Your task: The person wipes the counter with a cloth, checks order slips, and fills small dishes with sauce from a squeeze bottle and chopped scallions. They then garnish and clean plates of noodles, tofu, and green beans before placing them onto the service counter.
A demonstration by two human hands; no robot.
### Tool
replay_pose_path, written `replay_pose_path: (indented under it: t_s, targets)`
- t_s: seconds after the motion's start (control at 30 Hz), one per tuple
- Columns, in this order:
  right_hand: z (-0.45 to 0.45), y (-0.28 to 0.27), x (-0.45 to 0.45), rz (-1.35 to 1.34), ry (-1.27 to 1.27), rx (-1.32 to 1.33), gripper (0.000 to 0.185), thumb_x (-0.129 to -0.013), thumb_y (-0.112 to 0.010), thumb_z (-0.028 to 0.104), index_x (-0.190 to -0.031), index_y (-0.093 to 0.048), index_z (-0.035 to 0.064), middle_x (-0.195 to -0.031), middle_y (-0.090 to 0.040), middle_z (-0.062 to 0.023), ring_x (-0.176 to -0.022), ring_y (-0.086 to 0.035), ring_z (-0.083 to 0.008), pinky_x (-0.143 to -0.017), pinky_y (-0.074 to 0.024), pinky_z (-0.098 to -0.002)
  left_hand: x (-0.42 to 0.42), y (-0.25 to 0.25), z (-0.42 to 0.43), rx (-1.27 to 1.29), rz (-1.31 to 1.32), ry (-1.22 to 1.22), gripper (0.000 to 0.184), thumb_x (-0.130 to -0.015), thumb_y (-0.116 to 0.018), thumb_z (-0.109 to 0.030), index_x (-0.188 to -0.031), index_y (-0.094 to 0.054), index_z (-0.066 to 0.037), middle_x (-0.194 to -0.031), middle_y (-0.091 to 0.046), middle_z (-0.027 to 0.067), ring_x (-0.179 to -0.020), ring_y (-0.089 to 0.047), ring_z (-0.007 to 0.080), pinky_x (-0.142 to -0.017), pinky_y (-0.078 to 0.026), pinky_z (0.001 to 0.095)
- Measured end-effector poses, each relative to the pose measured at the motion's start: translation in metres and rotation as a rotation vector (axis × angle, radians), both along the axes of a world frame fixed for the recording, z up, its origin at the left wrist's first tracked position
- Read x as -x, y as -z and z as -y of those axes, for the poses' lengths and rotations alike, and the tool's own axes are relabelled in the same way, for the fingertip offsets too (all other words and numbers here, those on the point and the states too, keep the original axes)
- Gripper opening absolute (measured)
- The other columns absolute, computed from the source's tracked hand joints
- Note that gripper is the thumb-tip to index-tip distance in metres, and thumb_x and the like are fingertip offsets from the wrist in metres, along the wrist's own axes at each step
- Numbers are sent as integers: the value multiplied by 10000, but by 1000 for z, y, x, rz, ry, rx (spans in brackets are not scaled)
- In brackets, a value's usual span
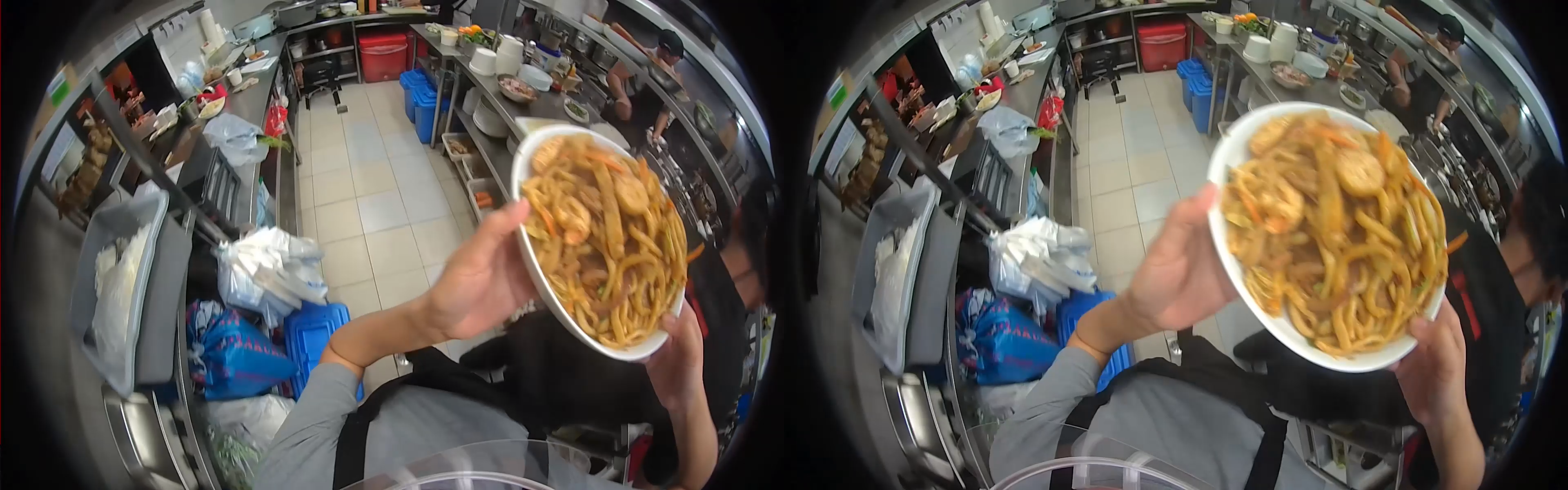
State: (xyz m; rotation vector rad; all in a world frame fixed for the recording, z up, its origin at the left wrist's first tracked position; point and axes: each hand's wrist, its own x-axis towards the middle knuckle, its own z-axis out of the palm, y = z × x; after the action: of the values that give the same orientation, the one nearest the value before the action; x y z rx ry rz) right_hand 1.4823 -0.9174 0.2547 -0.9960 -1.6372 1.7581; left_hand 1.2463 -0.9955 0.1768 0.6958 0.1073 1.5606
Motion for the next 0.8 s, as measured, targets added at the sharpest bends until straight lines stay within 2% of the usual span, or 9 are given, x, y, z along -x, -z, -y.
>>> replay_pose_path:
  t_s: [0.13, 0.23, 0.33, 0.4, 0.5, 0.57, 0.67, 0.73, 0.8]
  targets:
    - [-38, 14, 57, -17, 170, -74, 638, -787, -549, 272, -1311, -310, -3, -1184, -526, -147, -938, -630, -209, -661, -584, -321, 60, 19, -71, -16, 66, 138, 539, -939, -351, -439, -1363, -314, -108, -1336, -434, 69, -1219, -424, 199, -1006, -364, 398]
    - [-78, 9, 110, 29, 95, -57, 623, -789, -537, 245, -1310, -306, -6, -1180, -529, -153, -929, -633, -225, -635, -590, -331, 110, 18, -107, 52, 108, 170, 524, -944, -344, -450, -1356, -336, -126, -1329, -444, 48, -1218, -424, 185, -1012, -357, 390]
    - [-121, 14, 172, 50, 56, 70, 565, -814, -545, 240, -1305, -336, 52, -1156, -542, -145, -898, -637, -238, -611, -587, -341, 164, 26, -136, 119, 116, 21, 522, -940, -368, -452, -1349, -343, -128, -1331, -443, 41, -1217, -425, 181, -1013, -354, 392]
    - [-152, 16, 224, 53, -32, 164, 505, -860, -537, 226, -1304, -341, 87, -1168, -541, -121, -947, -618, -237, -680, -573, -373, 206, 33, -149, 246, 130, -143, 505, -909, -491, -408, -1290, -391, -93, -1237, -521, 49, -1136, -498, 156, -979, -399, 361]
    - [-205, 44, 317, 13, -216, 215, 473, -862, -525, 160, -1297, -356, 81, -1203, -524, -113, -992, -597, -233, -747, -555, -392, 282, 56, -174, 253, 156, -329, 492, -930, -445, -391, -1307, -373, -82, -1285, -477, 68, -1177, -462, 179, -995, -376, 366]
    - [-240, 72, 390, -25, -340, 200, 507, -859, -508, 127, -1321, -300, 90, -1192, -522, -102, -1005, -589, -232, -766, -551, -393, 346, 66, -188, 266, 109, -459, 505, -942, -397, -404, -1323, -353, -75, -1320, -442, 77, -1192, -447, 197, -1005, -364, 368]
    - [-270, 108, 507, -112, -469, 254, 512, -854, -502, 82, -1320, -289, 82, -1174, -525, -127, -911, -633, -231, -744, -566, -370, 449, 85, -196, 280, 122, -594, 526, -946, -368, -418, -1333, -339, -63, -1324, -439, 84, -1193, -448, 211, -1004, -369, 373]
    - [-285, 140, 573, -179, -534, 314, 549, -859, -503, 60, -1351, -259, 76, -1186, -519, -127, -920, -628, -228, -753, -566, -372, 502, 88, -198, 294, 127, -679, 529, -946, -364, -419, -1329, -343, -55, -1317, -446, 86, -1187, -455, 216, -993, -385, 373]
    - [-290, 158, 643, -262, -537, 307, 602, -864, -509, 53, -1373, -187, 58, -1158, -532, -182, -838, -651, -267, -753, -570, -375, 567, 100, -205, 308, 146, -722, 533, -944, -363, -427, -1324, -350, -53, -1311, -453, 87, -1179, -464, 220, -979, -402, 372]
